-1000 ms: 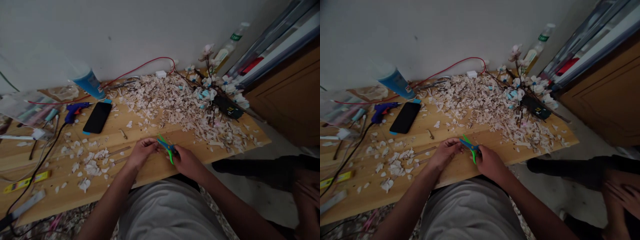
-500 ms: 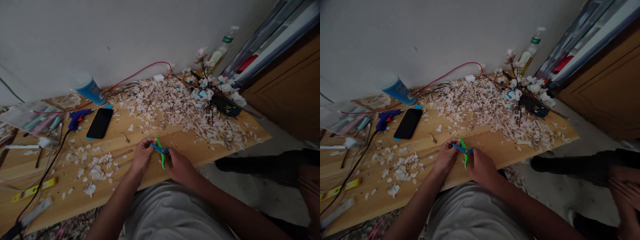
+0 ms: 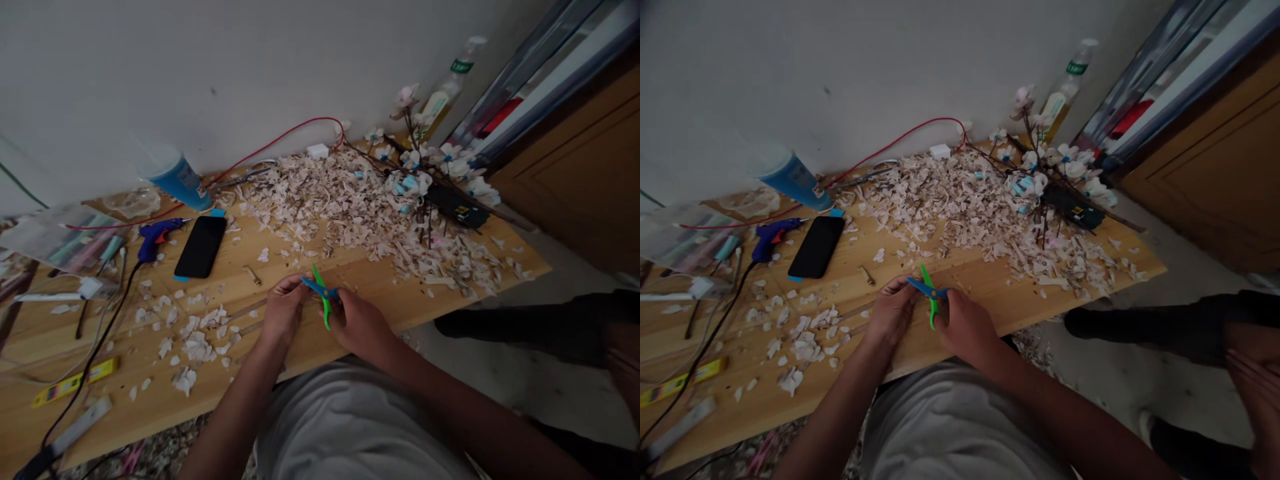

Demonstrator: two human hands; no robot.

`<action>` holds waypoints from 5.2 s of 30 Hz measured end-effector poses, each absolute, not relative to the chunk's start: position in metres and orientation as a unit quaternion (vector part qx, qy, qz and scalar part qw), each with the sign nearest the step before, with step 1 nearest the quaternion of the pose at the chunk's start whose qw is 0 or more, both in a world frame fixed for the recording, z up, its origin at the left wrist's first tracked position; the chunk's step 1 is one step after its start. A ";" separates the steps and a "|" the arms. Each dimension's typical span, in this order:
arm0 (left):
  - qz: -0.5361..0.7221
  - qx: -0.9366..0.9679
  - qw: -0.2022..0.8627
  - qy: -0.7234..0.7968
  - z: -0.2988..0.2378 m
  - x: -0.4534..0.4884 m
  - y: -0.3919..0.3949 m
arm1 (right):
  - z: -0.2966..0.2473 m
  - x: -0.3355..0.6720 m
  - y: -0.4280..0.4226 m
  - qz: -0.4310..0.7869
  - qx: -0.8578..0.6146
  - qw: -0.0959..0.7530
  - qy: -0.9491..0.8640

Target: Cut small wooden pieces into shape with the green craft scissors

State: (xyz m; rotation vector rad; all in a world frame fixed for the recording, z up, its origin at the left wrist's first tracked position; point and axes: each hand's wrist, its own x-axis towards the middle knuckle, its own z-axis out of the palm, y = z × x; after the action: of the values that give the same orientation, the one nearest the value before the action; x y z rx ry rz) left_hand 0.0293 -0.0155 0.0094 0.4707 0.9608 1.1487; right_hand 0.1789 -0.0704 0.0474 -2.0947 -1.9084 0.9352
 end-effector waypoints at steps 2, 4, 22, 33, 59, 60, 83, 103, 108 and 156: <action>0.513 0.200 0.711 0.437 0.011 0.029 -0.015 | 0.048 0.178 -0.069 0.311 -0.699 0.081 -0.639; 0.511 0.203 0.712 0.438 0.011 0.029 -0.015 | 0.047 0.176 -0.069 0.307 -0.695 0.087 -0.645; 0.501 0.227 0.707 0.444 0.013 0.030 -0.014 | 0.043 0.170 -0.069 0.288 -0.694 0.079 -0.655; 0.499 0.207 0.727 0.424 0.014 0.031 -0.015 | 0.045 0.175 -0.067 0.253 -0.702 0.050 -0.664; 0.480 0.299 0.709 0.421 0.011 0.033 -0.016 | 0.047 0.175 -0.070 0.240 -0.706 0.024 -0.666; 0.480 0.300 0.709 0.421 0.011 0.032 -0.016 | 0.047 0.175 -0.070 0.236 -0.707 0.023 -0.666; 0.448 0.369 0.685 0.440 0.003 0.026 -0.016 | 0.053 0.184 -0.072 0.266 -0.698 0.025 -0.665; 0.452 0.363 0.687 0.439 0.004 0.027 -0.015 | 0.049 0.190 -0.072 0.264 -0.690 0.030 -0.673; 0.434 0.378 0.688 0.442 0.002 0.026 -0.013 | 0.049 0.190 -0.070 0.269 -0.685 0.030 -0.676; 0.470 0.254 0.756 0.378 0.020 0.031 -0.018 | 0.056 0.183 -0.071 0.358 -0.671 0.089 -0.643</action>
State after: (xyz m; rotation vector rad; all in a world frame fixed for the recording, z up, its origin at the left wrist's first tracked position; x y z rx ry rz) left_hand 0.0312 -0.0180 0.0204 0.5530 0.8249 1.0252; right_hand 0.1831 -0.0714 0.0563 -1.9980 -1.9126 1.0647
